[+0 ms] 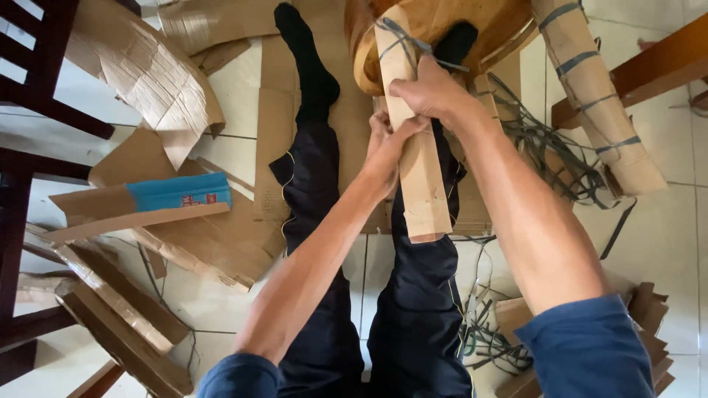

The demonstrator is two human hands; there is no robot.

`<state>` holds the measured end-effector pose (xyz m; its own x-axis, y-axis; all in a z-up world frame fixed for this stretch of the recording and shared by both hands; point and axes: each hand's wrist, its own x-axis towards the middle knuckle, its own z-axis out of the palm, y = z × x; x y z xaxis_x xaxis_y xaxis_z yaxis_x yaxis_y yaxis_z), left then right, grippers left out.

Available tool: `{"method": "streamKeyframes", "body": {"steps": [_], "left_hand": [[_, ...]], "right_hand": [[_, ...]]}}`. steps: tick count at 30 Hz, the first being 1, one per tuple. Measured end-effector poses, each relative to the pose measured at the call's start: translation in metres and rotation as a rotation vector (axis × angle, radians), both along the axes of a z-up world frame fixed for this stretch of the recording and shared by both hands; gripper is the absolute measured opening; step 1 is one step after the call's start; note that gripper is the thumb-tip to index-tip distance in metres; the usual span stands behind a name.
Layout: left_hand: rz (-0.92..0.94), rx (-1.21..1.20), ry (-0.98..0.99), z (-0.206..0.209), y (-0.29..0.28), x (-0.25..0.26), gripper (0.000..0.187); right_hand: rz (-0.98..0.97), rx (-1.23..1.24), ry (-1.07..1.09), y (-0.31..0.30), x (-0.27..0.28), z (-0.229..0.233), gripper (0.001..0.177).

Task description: Wrapping wooden chair legs with cardboard and securing them with plastic ties

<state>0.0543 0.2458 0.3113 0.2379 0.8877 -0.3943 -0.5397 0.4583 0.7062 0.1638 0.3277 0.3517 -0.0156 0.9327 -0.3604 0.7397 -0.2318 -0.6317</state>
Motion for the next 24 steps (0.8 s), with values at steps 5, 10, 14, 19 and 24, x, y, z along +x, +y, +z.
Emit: {"method": "streamKeyframes", "body": {"steps": [5,10,14,19,24], "left_hand": [[0.099,-0.008,-0.199,-0.053,0.043,-0.008,0.046],[-0.035,-0.046,-0.391,-0.084,0.063,0.013,0.045],[-0.134,-0.113,-0.522,-0.090,0.039,0.033,0.099],[-0.167,-0.049,-0.189,-0.060,0.033,0.022,0.129],[-0.281,-0.128,-0.344,-0.051,0.033,0.008,0.118]], "right_hand": [[0.048,0.026,0.078,0.001,0.006,-0.011,0.069],[0.069,0.003,0.132,-0.004,-0.004,0.012,0.070],[-0.021,-0.075,0.156,-0.011,-0.006,0.017,0.078],[0.034,0.109,0.269,0.000,0.005,-0.026,0.079],[-0.072,0.204,0.327,-0.003,0.005,-0.034,0.073]]}}
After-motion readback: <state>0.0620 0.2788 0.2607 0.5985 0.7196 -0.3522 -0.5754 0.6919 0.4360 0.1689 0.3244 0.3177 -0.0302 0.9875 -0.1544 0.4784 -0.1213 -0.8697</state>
